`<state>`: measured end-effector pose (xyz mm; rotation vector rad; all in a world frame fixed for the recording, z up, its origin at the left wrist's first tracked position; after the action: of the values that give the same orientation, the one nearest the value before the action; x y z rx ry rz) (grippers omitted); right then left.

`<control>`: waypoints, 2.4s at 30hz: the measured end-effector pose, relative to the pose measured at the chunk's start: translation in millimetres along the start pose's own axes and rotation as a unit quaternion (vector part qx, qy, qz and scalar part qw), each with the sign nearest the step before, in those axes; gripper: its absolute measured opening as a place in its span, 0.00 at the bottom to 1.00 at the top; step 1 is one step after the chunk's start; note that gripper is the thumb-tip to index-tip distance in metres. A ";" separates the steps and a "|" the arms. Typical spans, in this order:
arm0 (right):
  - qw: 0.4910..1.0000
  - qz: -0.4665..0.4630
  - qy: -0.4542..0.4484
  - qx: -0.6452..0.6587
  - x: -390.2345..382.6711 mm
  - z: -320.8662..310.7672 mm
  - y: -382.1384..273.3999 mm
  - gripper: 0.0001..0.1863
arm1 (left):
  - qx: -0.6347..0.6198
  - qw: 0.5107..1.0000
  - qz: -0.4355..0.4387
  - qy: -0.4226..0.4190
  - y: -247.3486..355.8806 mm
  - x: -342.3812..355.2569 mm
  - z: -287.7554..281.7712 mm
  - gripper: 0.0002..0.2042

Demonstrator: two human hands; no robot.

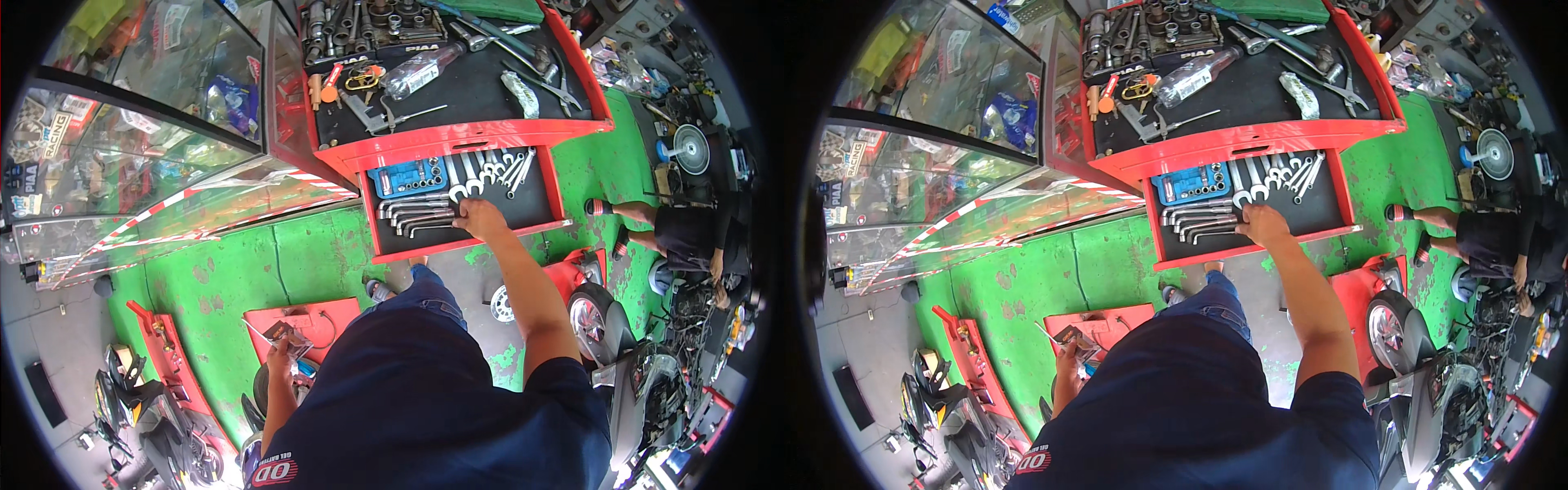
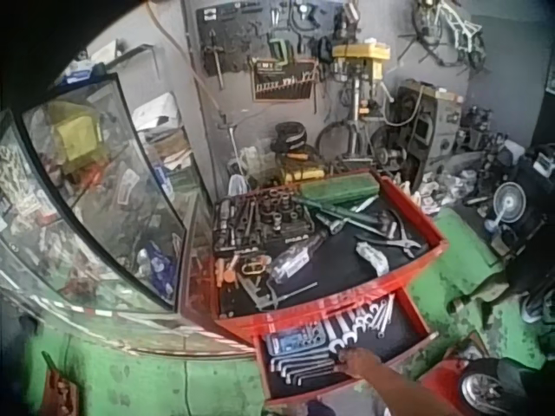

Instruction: Replacing the front brake pads on a motorcycle.

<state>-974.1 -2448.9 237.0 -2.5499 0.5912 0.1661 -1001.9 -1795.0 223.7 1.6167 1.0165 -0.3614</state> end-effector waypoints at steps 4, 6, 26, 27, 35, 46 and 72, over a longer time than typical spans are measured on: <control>0.996 0.048 0.070 -0.013 -30.2 -30.7 -7.6 0.24 | 0.020 0.999 0.024 0.006 5.5 -0.1 -0.4 0.15; 0.997 0.058 0.039 -0.021 -51.1 -38.8 -7.2 0.26 | 0.020 0.999 0.026 -0.010 2.7 2.2 -0.7 0.15; 0.834 0.297 0.058 0.462 -79.0 45.7 32.8 0.19 | 0.084 0.995 0.056 0.001 21.3 14.4 20.8 0.19; 0.837 0.279 0.059 0.467 -69.2 45.6 30.5 0.19 | 0.063 0.996 0.062 -0.017 20.2 15.0 22.7 0.19; 0.811 0.278 0.096 0.506 22.8 41.3 22.3 0.17 | 0.084 0.995 0.048 0.030 -9.7 5.8 19.0 0.17; 0.739 0.250 0.097 0.618 80.2 60.5 30.2 0.08 | 0.097 0.992 0.048 0.071 -6.8 -29.7 17.9 0.15; 0.256 0.324 0.194 0.890 120.8 139.8 29.6 0.36 | 0.399 0.872 0.271 -0.086 60.2 -47.3 13.9 0.18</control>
<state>-879.1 -2446.4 75.8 0.0984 0.9828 -0.5867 -979.3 -1827.0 290.9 2.4676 0.2157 -0.5648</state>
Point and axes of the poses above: each hand's wrist, its own x-axis towards the middle knuckle, its own z-axis out of the palm, y = z × x, the point moved 4 cm from there along x, towards the middle knuckle, and after that the axes turned 12 degrees about y, right-handed, at the moved point
